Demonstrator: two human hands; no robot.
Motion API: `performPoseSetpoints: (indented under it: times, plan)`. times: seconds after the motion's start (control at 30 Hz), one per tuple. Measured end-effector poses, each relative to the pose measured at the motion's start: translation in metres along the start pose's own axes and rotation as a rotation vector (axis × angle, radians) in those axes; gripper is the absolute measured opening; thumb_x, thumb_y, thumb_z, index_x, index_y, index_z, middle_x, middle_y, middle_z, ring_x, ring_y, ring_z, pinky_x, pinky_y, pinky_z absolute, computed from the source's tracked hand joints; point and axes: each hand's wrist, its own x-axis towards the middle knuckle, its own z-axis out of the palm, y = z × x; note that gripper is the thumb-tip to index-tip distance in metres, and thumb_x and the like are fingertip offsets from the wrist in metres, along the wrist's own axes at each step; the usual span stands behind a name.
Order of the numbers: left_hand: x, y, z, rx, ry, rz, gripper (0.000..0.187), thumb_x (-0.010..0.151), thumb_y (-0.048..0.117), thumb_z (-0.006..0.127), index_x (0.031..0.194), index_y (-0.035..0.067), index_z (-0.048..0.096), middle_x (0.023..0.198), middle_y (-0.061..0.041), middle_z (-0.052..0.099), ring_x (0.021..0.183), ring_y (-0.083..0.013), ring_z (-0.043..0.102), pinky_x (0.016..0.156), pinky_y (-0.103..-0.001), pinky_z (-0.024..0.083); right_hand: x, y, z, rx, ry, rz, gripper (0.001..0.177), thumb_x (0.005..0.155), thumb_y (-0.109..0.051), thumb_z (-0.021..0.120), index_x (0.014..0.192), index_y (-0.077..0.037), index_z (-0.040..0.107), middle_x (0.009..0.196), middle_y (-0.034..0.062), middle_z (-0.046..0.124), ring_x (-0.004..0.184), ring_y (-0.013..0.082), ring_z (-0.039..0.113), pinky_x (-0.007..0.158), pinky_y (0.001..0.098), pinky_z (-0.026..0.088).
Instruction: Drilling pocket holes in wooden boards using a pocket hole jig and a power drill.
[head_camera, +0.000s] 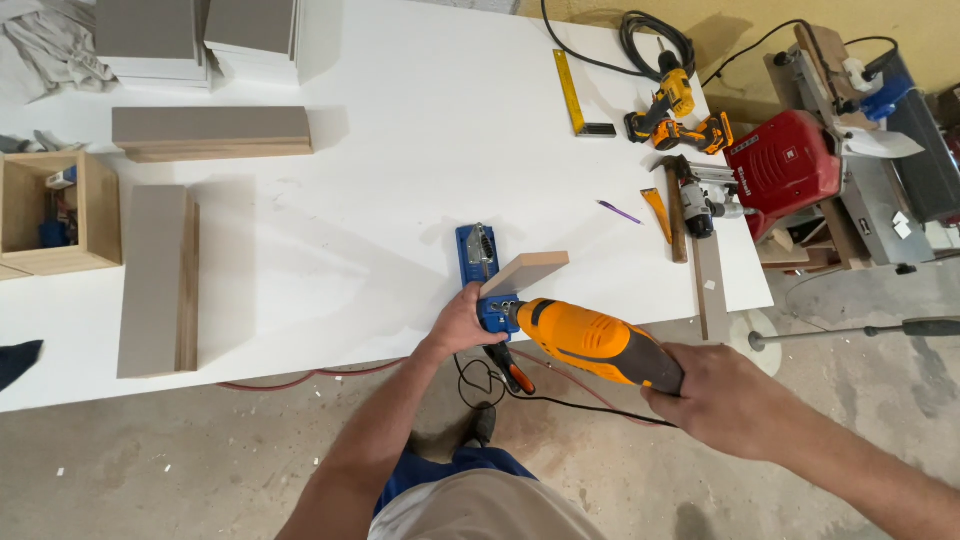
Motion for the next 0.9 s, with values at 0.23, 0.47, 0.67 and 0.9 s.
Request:
performPoseSetpoints:
  times: [0.23, 0.47, 0.67, 0.9]
  plan:
    - [0.007, -0.003, 0.001, 0.018, -0.007, -0.014, 0.1, 0.062, 0.044, 0.09, 0.142, 0.011, 0.04, 0.128, -0.007, 0.059, 0.117, -0.0234, 0.06, 0.097, -0.039, 0.055, -0.009, -0.023, -0.015, 0.138, -0.04, 0.181, 0.022, 0.088, -0.034, 0.068, 0.08, -0.014, 0.062, 0.068, 0.0026, 0.063, 0.062, 0.0174, 0.051, 0.061, 0.0312, 0.042]
    - [0.008, -0.007, 0.003, 0.038, -0.012, 0.011, 0.102, 0.062, 0.044, 0.092, 0.142, 0.01, 0.039, 0.13, -0.01, 0.057, 0.118, -0.0259, 0.06, 0.098, -0.04, 0.054, -0.002, -0.025, -0.01, 0.141, -0.057, 0.211, 0.019, 0.089, -0.034, 0.066, 0.083, -0.016, 0.064, 0.071, 0.0028, 0.064, 0.066, 0.0178, 0.052, 0.064, 0.0305, 0.042]
    - [0.005, -0.003, -0.002, 0.035, -0.018, 0.007, 0.097, 0.063, 0.043, 0.091, 0.139, 0.011, 0.041, 0.128, -0.009, 0.058, 0.115, -0.0253, 0.061, 0.095, -0.041, 0.055, -0.012, -0.016, -0.012, 0.173, -0.03, 0.256, 0.018, 0.089, -0.033, 0.072, 0.087, -0.016, 0.072, 0.068, 0.0047, 0.06, 0.063, 0.0185, 0.047, 0.062, 0.0305, 0.041]
    - [0.003, 0.002, -0.004, 0.043, -0.035, -0.01, 0.096, 0.063, 0.043, 0.092, 0.138, 0.011, 0.041, 0.131, -0.01, 0.058, 0.117, -0.0261, 0.062, 0.097, -0.041, 0.055, -0.02, -0.011, -0.014, 0.179, 0.007, 0.252, 0.021, 0.089, -0.034, 0.074, 0.084, -0.014, 0.073, 0.058, 0.0051, 0.052, 0.054, 0.0177, 0.04, 0.054, 0.0315, 0.035]
